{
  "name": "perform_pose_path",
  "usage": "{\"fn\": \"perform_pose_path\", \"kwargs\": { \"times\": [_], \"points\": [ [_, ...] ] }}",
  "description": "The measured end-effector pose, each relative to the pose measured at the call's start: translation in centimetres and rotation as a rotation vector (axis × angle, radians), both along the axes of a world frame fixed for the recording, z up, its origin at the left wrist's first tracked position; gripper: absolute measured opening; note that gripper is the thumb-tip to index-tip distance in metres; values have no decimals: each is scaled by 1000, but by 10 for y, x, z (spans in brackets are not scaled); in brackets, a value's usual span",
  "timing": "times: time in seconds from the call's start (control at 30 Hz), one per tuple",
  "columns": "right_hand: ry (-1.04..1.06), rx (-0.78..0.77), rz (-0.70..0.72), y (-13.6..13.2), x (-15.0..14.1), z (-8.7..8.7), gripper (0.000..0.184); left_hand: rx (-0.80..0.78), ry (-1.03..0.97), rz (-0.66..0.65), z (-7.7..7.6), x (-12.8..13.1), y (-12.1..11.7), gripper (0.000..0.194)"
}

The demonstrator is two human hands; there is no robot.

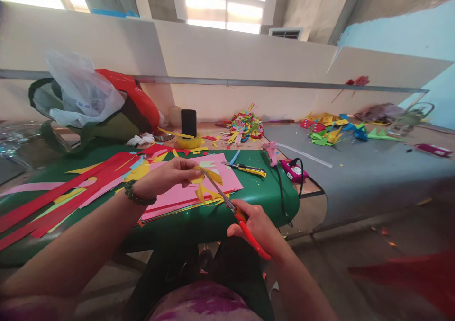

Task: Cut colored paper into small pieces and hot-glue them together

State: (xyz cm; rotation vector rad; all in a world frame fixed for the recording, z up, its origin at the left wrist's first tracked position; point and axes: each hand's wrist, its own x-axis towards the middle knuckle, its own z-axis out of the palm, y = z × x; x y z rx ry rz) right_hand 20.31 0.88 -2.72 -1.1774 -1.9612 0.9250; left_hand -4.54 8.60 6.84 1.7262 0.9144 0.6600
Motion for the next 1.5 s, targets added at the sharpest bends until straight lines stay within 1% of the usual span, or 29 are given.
{"fn": "perform_pose_path", "kwargs": {
  "times": [0.2, 0.3, 0.43, 0.57, 0.73, 0.83, 1.0, 1.13, 1.27, 1.33, 1.5],
  "points": [
    [0, -22, -4, 2, 2, -5, 56, -22, 10, -17, -4, 0, 5, 28],
    [-2, -31, 0, 3, 3, -8, 55, -35, 15, -37, -5, 0, 7, 29],
    [-25, -5, 2, 4, 5, -9, 62, -52, 17, -49, -7, -1, 8, 29],
    [-87, 22, 11, 6, 3, -1, 74, -53, 16, -34, -7, -3, 12, 28],
    [-130, 72, 32, 12, 0, 14, 88, -76, 26, -18, 0, -4, 19, 25],
    [-133, 91, 32, 16, -1, 18, 93, -70, 54, -6, 6, -6, 21, 22],
    [-92, 86, 29, 20, -4, 16, 92, -53, 79, 13, 9, -11, 22, 23],
    [-62, 90, 35, 22, -5, 14, 90, -69, 54, 42, 9, -13, 22, 24],
    [-58, 99, 28, 24, -4, 13, 97, -87, 0, 64, 10, -13, 22, 25],
    [-68, 99, 32, 24, -4, 13, 98, -79, -20, 72, 11, -12, 21, 24],
    [-132, 120, 29, 22, -5, 15, 101, -64, -13, 70, 12, -9, 16, 22]
  ]
}}
